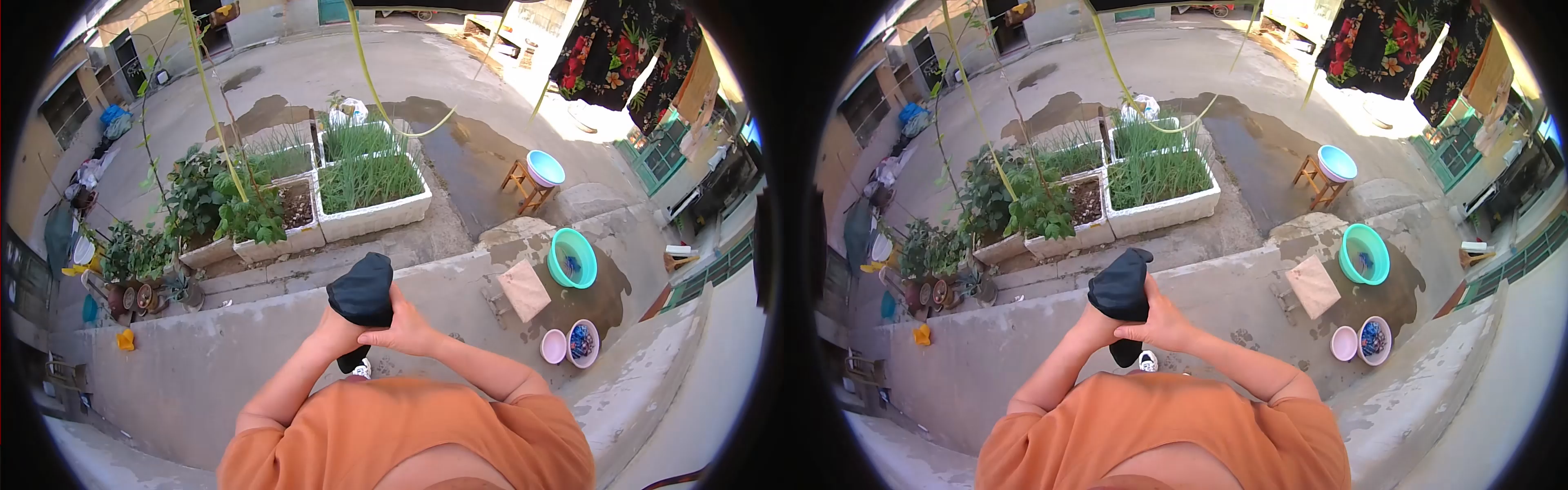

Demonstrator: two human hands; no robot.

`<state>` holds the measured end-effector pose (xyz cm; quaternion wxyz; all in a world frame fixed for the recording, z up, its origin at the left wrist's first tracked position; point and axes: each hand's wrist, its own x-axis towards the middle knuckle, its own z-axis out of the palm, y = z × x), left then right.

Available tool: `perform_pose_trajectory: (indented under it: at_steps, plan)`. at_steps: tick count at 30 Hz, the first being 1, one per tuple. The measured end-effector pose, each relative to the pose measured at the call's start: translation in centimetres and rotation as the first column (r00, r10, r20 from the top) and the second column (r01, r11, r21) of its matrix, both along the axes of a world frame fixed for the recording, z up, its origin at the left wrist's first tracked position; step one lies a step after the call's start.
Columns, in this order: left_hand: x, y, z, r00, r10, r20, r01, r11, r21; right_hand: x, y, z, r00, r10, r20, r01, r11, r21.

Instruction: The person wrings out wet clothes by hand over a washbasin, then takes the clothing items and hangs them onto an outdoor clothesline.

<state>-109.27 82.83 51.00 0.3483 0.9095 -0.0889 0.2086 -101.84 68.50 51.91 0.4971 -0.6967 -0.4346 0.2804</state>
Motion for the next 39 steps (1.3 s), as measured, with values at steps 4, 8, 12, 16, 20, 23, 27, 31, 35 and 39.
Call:
perform_pose_trajectory:
  at_steps: [4, 8, 12, 16, 20, 23, 27, 31, 35, 39]
  plan:
    - [-3.8, 2.8, 2.6, 0.978, -0.100, -0.182, 0.025, 0.927, -0.374, -1.4, 3.3, -1.3, 0.990, 0.107, -0.096, -0.079, 0.964, 0.252]
    - [-7.1, 7.6, 1.6, 0.950, -0.209, -0.233, 0.047, 0.832, -0.553, -3.1, 6.5, 0.6, 0.996, 0.067, 0.051, -0.074, 0.988, 0.137]
    - [-9.5, 12.4, 2.0, 0.985, -0.155, -0.077, 0.081, 0.808, -0.584, -5.3, 11.5, 2.7, 0.883, -0.023, 0.469, -0.053, 0.988, 0.148]
    - [-11.3, 19.3, 1.7, 0.999, 0.001, -0.042, -0.012, 0.963, -0.268, -7.2, 16.9, 4.5, 0.706, -0.130, 0.696, -0.004, 0.982, 0.188]
    - [-13.2, 23.6, 2.8, 0.992, -0.033, -0.125, -0.022, 0.907, -0.420, -8.0, 20.6, 5.9, 0.964, -0.123, 0.236, 0.036, 0.939, 0.343]
    - [-13.9, 26.4, 1.8, 0.977, -0.197, -0.076, 0.076, 0.662, -0.746, -8.0, 22.7, 6.0, 0.924, 0.056, -0.379, 0.131, 0.883, 0.450]
    - [-14.3, 28.9, 3.2, 0.975, -0.200, 0.097, 0.164, 0.353, -0.921, -7.0, 24.4, 8.0, 0.725, 0.350, -0.593, 0.055, 0.829, 0.556]
    - [-15.2, 29.8, 7.3, 0.983, -0.181, 0.001, 0.061, 0.330, -0.942, -5.4, 25.8, 10.8, 0.677, 0.389, -0.624, 0.069, 0.811, 0.581]
    - [-16.3, 31.8, 8.7, 0.995, -0.092, -0.024, 0.004, 0.294, -0.956, -4.0, 26.2, 12.4, 0.703, 0.425, -0.571, 0.018, 0.791, 0.611]
    - [-17.7, 33.6, 9.7, 0.999, -0.027, -0.041, -0.031, 0.322, -0.946, -2.5, 26.4, 12.2, 0.702, 0.425, -0.572, 0.017, 0.793, 0.609]
